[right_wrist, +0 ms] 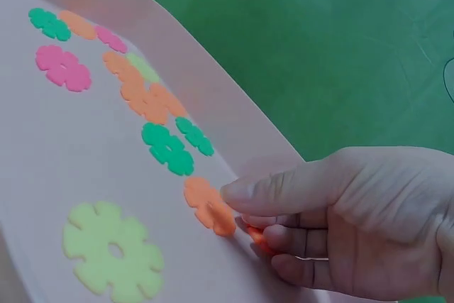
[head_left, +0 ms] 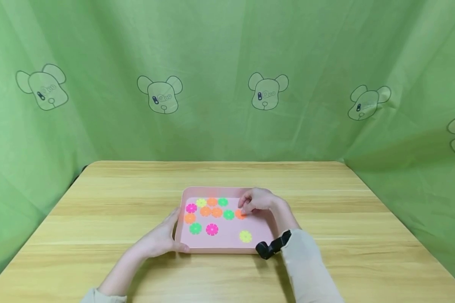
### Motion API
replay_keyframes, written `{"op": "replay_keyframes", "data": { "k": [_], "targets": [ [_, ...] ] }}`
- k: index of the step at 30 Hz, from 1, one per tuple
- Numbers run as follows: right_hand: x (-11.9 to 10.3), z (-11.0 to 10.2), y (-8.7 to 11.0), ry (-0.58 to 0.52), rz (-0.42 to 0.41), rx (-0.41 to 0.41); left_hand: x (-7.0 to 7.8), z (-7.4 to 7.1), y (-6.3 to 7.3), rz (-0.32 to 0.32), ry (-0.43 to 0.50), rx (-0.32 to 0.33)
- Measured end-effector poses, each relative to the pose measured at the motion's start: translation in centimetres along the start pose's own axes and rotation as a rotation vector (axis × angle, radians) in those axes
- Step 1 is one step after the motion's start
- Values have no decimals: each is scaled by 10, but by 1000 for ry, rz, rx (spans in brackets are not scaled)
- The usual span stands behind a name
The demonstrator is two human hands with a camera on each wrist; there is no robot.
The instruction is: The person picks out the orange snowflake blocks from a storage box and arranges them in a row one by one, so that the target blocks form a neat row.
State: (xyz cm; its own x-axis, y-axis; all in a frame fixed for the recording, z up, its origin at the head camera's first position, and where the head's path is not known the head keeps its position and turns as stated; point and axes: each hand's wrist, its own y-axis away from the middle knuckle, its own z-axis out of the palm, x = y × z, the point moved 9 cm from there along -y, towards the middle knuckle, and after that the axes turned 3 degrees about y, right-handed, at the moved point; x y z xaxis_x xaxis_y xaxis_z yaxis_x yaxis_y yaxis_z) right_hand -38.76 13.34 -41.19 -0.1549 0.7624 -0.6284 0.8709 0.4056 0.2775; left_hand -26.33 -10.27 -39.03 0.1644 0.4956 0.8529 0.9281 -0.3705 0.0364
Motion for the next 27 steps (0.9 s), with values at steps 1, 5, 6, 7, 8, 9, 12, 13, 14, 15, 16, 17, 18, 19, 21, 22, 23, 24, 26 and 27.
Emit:
{"op": "replay_keyframes", "data": {
  "k": [1,5,6,7,8,9,12,13,14,15,16,17,18,19,21,22,23,24,26,27],
  "targets": [
    [0,0,0,27,4,4,0,0,0,0,2,0],
    [-2,3,-1,65,-18,-19,0,0,0,-2,-1,2],
    [-3,4,-1,57,-29,-31,0,0,0,-1,-2,2],
    [-4,6,-1,49,-42,-42,0,0,0,1,-3,2],
    [-5,7,-1,32,-51,-54,1,0,0,3,-4,2],
    [-7,8,-1,19,-63,-63,0,-1,0,4,-7,4],
    [-9,10,0,6,-75,-67,0,0,-1,5,-10,5],
    [-9,11,0,2,-77,-65,-1,0,-1,3,-13,5],
    [-9,11,1,-3,-77,-65,-2,1,-1,0,-16,6],
    [-9,11,1,-5,-78,-63,-2,1,-2,-3,-18,7],
    [-8,11,1,-6,-80,-60,-3,1,-2,-3,-18,7],
    [-8,11,1,-3,-83,-55,-3,1,-2,-3,-18,8],
    [-8,10,2,-6,-85,-50,-3,1,-2,-4,-20,8],
    [-8,9,2,-9,-87,-46,-3,1,-2,-4,-21,10],
    [-8,8,3,-12,-96,-39,-4,1,-2,-4,-21,12],
    [-8,7,3,-16,-100,-35,-4,1,-2,-4,-22,13],
    [-9,7,4,-22,-111,-34,-4,1,-3,-4,-24,12],
    [-9,6,5,-32,-117,-36,-4,1,-3,-5,-26,10],
    [-8,6,5,-53,-121,-37,-5,1,-3,-8,-30,8],
    [-8,5,5,-70,-117,-37,-4,1,-3,-10,-31,6]
  ]
}}
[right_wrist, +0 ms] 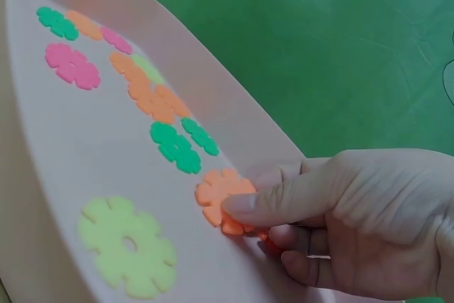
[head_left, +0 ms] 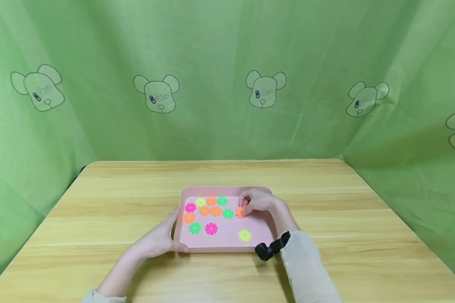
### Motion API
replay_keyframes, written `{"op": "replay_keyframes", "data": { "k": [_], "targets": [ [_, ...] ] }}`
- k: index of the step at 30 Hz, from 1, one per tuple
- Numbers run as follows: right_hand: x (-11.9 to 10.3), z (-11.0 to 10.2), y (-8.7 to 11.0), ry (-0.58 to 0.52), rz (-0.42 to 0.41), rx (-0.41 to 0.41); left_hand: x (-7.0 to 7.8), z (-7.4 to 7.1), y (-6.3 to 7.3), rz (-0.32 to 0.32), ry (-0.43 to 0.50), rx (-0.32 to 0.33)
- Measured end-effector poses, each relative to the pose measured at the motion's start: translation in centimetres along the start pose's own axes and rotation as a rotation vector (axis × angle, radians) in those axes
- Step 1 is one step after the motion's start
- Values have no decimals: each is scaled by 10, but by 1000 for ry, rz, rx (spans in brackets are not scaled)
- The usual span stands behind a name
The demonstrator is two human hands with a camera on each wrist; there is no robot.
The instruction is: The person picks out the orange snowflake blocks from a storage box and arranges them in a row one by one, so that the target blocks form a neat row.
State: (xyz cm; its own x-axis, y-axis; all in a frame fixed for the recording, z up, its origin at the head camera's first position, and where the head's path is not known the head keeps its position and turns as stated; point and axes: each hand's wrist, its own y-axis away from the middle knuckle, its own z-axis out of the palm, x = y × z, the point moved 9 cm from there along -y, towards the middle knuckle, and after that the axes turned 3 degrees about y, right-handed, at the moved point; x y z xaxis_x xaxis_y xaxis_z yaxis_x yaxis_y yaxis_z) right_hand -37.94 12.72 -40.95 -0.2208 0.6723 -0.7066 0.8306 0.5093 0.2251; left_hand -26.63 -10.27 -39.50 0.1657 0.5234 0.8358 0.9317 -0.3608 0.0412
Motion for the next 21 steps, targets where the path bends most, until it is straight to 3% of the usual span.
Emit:
{"op": "replay_keyframes", "data": {
  "k": [6,16,21],
  "targets": [
    [3,-1,1,-51,15,5,4,-1,2,11,2,-5],
    [6,-7,3,-2,41,71,4,0,2,12,-1,-5],
    [4,-9,5,-84,14,78,4,0,2,11,3,-4]
  ]
}}
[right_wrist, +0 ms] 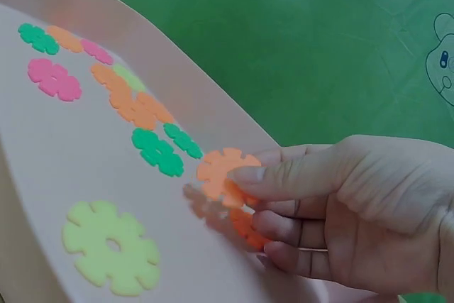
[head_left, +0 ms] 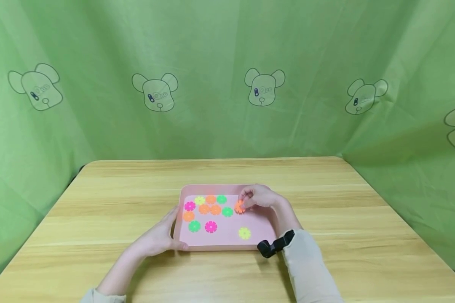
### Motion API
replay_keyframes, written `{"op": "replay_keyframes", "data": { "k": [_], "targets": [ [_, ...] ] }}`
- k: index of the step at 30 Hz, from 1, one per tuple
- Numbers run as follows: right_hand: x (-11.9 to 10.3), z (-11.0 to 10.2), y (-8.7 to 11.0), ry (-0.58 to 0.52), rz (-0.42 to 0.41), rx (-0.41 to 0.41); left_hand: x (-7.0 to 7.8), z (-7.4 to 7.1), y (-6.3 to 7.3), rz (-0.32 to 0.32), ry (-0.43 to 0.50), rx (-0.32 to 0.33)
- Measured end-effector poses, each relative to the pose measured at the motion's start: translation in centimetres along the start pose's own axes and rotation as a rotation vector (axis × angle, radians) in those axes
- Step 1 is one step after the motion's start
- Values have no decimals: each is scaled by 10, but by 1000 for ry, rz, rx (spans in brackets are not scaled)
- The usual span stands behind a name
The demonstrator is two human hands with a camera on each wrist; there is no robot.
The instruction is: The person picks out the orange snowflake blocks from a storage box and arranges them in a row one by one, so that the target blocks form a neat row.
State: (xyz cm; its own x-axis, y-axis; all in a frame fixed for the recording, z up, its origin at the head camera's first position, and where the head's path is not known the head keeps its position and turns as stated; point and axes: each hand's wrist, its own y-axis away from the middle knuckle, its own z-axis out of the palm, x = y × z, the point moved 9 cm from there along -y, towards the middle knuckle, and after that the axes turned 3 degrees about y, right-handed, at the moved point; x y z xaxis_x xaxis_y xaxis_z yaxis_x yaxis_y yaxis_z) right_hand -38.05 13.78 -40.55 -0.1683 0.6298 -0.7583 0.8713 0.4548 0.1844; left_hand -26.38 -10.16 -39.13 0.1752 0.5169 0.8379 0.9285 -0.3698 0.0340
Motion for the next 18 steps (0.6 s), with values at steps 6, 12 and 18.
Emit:
{"op": "replay_keyframes", "data": {
  "k": [6,12,18],
  "targets": [
    [-10,-6,4,-116,-73,-30,1,-1,0,6,-4,0],
    [-17,-22,10,-139,-78,8,-1,-1,-1,3,-7,3],
    [-14,-37,20,-237,-43,62,-2,0,-1,-8,-20,5]
  ]
}}
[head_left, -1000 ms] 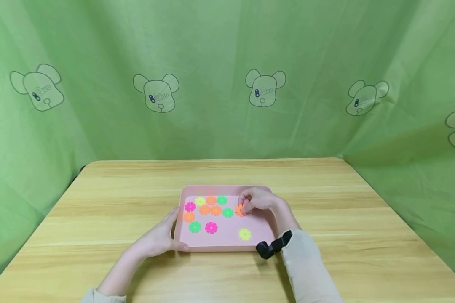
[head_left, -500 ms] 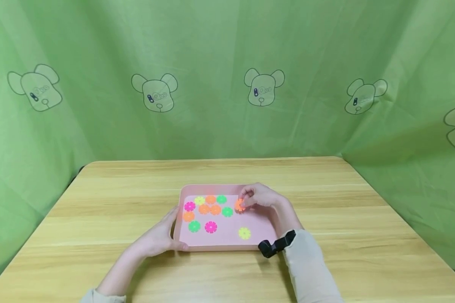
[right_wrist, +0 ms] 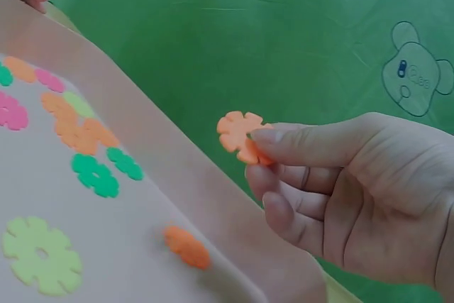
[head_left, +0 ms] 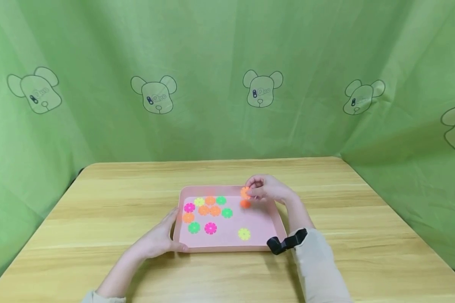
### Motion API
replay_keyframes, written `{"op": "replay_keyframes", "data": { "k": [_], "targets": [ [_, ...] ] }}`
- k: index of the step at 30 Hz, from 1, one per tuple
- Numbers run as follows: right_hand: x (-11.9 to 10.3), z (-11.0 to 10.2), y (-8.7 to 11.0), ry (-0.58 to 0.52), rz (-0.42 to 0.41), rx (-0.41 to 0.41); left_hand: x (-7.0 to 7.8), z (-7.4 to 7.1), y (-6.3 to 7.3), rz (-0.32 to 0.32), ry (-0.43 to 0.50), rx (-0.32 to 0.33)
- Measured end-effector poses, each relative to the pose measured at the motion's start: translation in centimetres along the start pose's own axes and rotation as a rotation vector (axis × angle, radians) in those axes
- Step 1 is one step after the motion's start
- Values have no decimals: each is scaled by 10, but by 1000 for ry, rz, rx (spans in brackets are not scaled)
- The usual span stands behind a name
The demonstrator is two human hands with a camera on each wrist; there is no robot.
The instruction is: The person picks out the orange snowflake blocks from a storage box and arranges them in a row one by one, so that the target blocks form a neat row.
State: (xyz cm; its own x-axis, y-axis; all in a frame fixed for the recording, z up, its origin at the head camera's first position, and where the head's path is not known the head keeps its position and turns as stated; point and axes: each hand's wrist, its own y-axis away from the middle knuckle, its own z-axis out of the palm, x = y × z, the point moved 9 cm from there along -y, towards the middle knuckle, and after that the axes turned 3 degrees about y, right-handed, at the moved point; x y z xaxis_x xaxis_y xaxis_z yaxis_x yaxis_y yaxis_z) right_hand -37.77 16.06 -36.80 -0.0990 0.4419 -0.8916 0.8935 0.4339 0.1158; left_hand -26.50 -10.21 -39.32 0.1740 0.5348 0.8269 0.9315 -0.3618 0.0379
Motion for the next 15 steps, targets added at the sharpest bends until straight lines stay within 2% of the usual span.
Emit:
{"op": "replay_keyframes", "data": {
  "k": [6,15],
  "targets": [
    [2,-20,7,-76,-22,51,1,0,1,5,2,4],
    [22,-51,24,-129,-11,115,2,0,2,3,8,0]
  ]
}}
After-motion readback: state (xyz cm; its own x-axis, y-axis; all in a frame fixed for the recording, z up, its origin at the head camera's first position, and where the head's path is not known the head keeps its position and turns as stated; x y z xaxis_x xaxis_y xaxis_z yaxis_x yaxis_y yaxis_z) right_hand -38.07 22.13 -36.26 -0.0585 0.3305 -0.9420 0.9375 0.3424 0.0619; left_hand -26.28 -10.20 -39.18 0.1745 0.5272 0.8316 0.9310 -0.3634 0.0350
